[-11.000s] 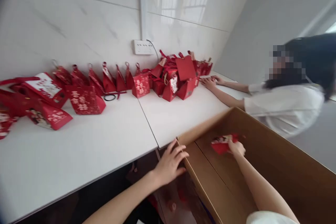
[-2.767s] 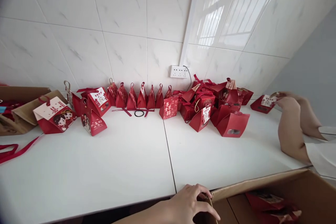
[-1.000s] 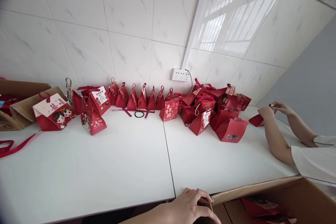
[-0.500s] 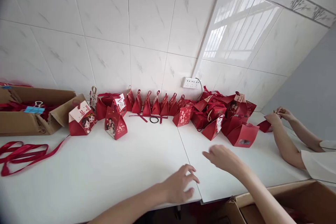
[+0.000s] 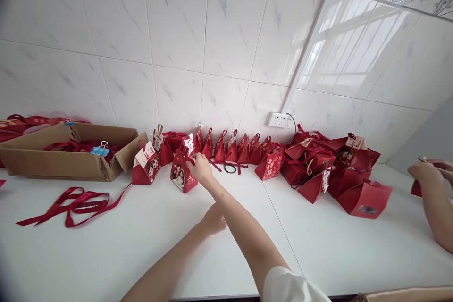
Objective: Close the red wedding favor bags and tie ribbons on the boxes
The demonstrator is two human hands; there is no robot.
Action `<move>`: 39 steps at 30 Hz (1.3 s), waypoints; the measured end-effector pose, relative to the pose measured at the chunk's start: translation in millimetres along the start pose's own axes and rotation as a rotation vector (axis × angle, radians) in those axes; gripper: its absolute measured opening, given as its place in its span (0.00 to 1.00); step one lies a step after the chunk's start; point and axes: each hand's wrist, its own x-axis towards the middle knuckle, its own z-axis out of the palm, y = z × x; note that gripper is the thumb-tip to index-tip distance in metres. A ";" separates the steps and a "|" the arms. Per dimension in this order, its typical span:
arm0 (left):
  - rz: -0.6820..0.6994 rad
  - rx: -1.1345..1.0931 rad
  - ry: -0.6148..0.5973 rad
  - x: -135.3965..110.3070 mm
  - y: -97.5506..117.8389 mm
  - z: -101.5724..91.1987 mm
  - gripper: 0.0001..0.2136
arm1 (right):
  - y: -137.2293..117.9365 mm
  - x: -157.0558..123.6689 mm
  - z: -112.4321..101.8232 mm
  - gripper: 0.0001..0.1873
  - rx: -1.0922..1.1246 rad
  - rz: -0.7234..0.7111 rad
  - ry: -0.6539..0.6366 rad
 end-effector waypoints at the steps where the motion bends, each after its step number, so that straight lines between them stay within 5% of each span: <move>1: 0.023 -0.003 0.039 0.6 -1.3 -1.4 0.11 | 1.0 2.1 2.7 0.10 0.014 0.014 0.003; 5: 0.187 -0.023 0.272 1.2 0.2 -12.9 0.03 | 13.0 -7.6 -16.8 0.08 0.091 0.023 0.051; 8: 0.349 -0.050 0.436 1.2 12.6 -34.3 0.09 | 25.0 -27.9 -55.0 0.13 0.163 0.004 0.114; 13: 0.498 -0.115 0.649 15.2 54.3 -101.3 0.14 | 31.0 -64.3 -122.9 0.19 0.268 -0.021 0.132; 16: 0.398 -0.177 0.848 36.3 78.1 -142.3 0.15 | 21.5 -78.9 -152.8 0.19 0.331 -0.034 0.080; 18: 0.153 -0.215 0.751 49.5 86.9 -158.8 0.08 | 13.5 -85.2 -166.9 0.19 0.348 -0.053 0.032; 20: -0.060 -0.311 0.491 57.9 89.5 -164.3 0.10 | 8.2 -89.6 -175.6 0.17 0.345 -0.079 0.003; 23: -0.187 -0.433 0.209 61.9 87.8 -158.6 0.11 | 8.5 -93.5 -178.4 0.17 0.348 -0.103 -0.015; 34: -0.264 -0.399 0.410 66.1 97.5 -146.5 0.16 | 22.1 -91.6 -175.8 0.16 0.430 -0.103 -0.105; 36: -0.266 -0.490 0.333 61.9 98.1 -152.8 0.15 | 22.9 -91.6 -178.9 0.15 0.491 -0.104 -0.151; 39: -0.209 -0.599 0.063 54.7 99.1 -164.4 0.16 | 25.8 -89.3 -181.1 0.14 0.622 -0.120 -0.242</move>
